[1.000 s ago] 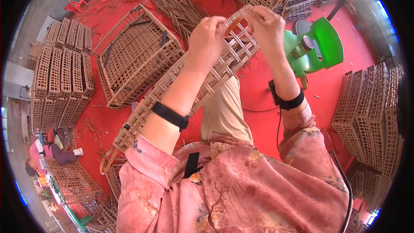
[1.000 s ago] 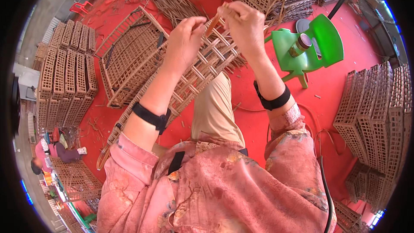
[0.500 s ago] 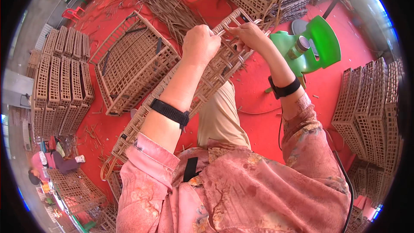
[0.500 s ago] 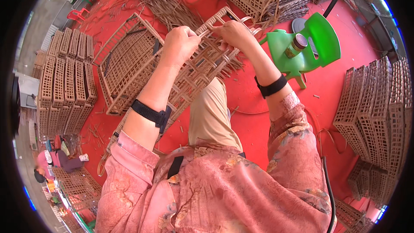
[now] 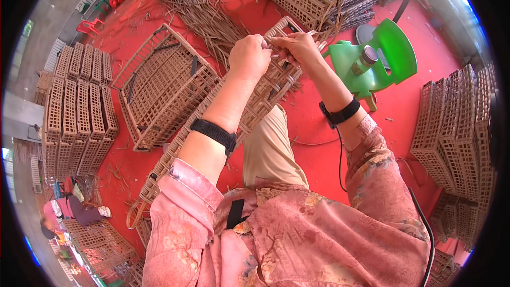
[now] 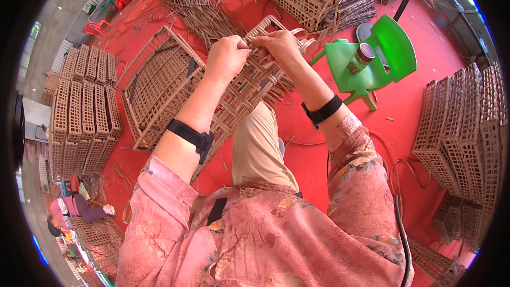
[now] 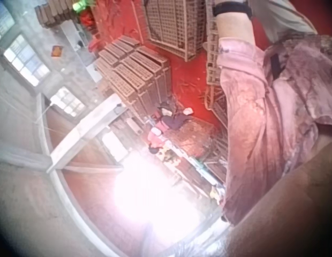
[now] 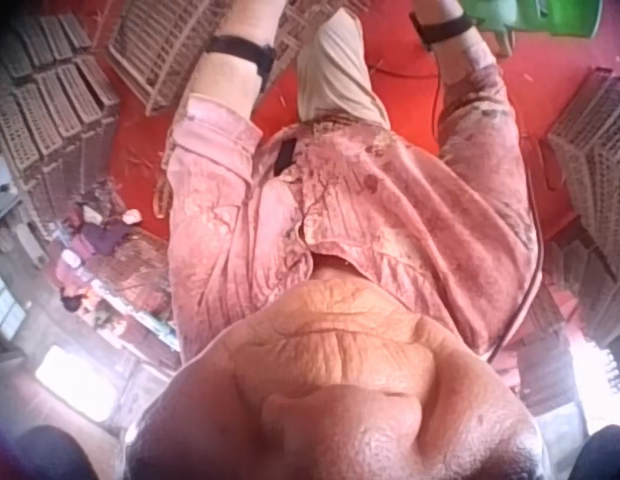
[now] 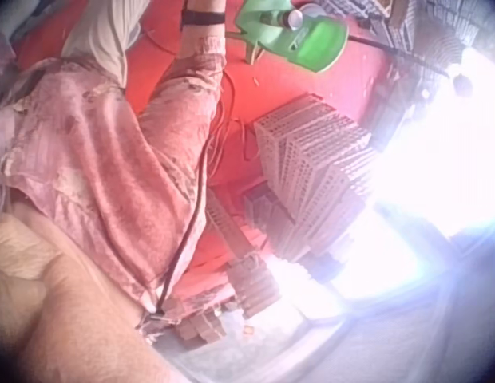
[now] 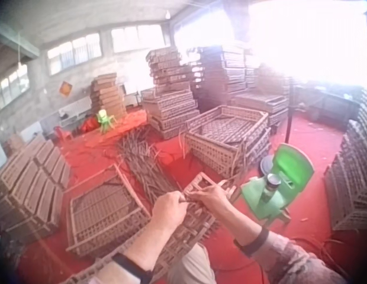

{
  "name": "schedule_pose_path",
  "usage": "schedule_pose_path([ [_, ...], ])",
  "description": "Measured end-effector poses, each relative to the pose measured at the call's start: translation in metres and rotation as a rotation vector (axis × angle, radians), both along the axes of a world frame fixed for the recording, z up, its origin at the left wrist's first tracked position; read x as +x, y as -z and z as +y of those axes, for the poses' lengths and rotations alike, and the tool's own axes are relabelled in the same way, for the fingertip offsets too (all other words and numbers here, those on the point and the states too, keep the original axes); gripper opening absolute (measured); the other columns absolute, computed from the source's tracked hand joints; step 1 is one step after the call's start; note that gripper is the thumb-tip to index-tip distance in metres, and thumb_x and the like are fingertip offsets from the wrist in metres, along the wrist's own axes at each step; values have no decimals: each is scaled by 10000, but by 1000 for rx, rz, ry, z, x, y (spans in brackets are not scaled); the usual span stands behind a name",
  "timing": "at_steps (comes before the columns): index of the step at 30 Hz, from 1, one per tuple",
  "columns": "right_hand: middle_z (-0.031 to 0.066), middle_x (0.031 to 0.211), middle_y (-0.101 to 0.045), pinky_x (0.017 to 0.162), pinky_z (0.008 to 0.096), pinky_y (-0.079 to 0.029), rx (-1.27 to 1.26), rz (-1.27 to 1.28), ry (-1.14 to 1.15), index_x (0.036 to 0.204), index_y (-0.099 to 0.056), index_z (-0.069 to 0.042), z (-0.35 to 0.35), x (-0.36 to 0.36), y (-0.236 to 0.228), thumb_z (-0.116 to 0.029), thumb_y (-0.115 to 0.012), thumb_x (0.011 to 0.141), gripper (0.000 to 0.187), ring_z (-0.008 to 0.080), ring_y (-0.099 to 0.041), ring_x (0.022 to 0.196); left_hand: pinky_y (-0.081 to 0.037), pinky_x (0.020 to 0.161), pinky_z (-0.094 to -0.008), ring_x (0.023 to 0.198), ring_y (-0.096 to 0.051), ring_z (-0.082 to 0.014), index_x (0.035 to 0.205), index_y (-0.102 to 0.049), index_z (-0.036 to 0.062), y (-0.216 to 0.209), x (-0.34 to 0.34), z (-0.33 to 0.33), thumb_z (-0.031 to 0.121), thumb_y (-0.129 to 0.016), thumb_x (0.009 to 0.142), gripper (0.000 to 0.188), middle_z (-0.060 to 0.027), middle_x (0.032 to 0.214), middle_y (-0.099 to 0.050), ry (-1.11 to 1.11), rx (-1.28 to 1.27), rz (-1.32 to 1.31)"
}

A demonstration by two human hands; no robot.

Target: The recorder is weaving thin bamboo strips into a pre-constructed bamboo frame to create a basket or furniture component.

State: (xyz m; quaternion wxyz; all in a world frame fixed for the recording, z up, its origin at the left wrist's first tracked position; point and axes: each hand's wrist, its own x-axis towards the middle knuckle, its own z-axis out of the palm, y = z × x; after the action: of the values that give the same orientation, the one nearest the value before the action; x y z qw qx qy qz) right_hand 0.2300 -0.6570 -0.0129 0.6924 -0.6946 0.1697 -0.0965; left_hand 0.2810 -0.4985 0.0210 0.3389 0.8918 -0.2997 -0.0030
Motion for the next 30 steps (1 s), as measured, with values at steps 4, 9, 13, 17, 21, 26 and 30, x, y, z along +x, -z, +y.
schedule_pose_path([
  [4,73,626,-676,489,287,-453,-87,-27,67,808,-757,1,0,4,-1,-207,-737,868,217,127,-592,518,-545,812,-445,880,-705,-361,895,-748,54,0,-1,-3,176,-712,816,150,-191,878,-726,14,45,-114],
  [9,143,745,-719,681,383,-555,-664,-351,390,885,-758,-34,-11,-1,-9,-219,-688,849,201,287,-707,678,-542,846,-462,917,-703,-365,917,-755,80,1,1,-9,176,-676,833,151,-189,911,-731,18,-32,-88],
  [13,124,740,-724,670,373,-552,-723,-338,476,868,-761,-45,-28,-7,-34,-258,-699,877,222,255,-704,660,-538,842,-451,913,-699,-367,941,-748,71,5,8,-9,169,-655,853,161,-193,933,-730,-32,-79,51],
  [17,85,697,-714,569,305,-515,-567,-367,487,899,-767,-29,-40,-23,-61,-224,-750,863,199,136,-663,583,-543,818,-421,857,-708,-329,1042,-738,68,1,12,-21,217,-662,892,224,-182,980,-725,-26,-185,128],
  [21,71,675,-684,569,285,-492,-504,-506,242,935,-761,-11,-39,-23,-61,-181,-752,871,182,106,-624,594,-494,617,-235,637,-603,-71,1123,-704,37,-9,4,-46,290,-636,988,295,28,840,-680,365,-649,427],
  [26,98,813,-740,718,371,-541,-704,-424,338,1031,-753,-35,-58,-8,-38,-270,-761,855,294,239,-720,786,-439,539,-213,579,-552,-56,1139,-678,38,-19,-1,-49,314,-621,993,318,-4,760,-669,173,-497,505],
  [30,119,895,-745,821,439,-538,-947,-101,104,1229,-663,-73,-64,-5,-9,-315,-758,811,492,302,-712,908,-417,490,-207,538,-537,-50,964,-691,18,-15,0,-49,311,-589,1006,313,-34,744,-679,0,-503,464],
])
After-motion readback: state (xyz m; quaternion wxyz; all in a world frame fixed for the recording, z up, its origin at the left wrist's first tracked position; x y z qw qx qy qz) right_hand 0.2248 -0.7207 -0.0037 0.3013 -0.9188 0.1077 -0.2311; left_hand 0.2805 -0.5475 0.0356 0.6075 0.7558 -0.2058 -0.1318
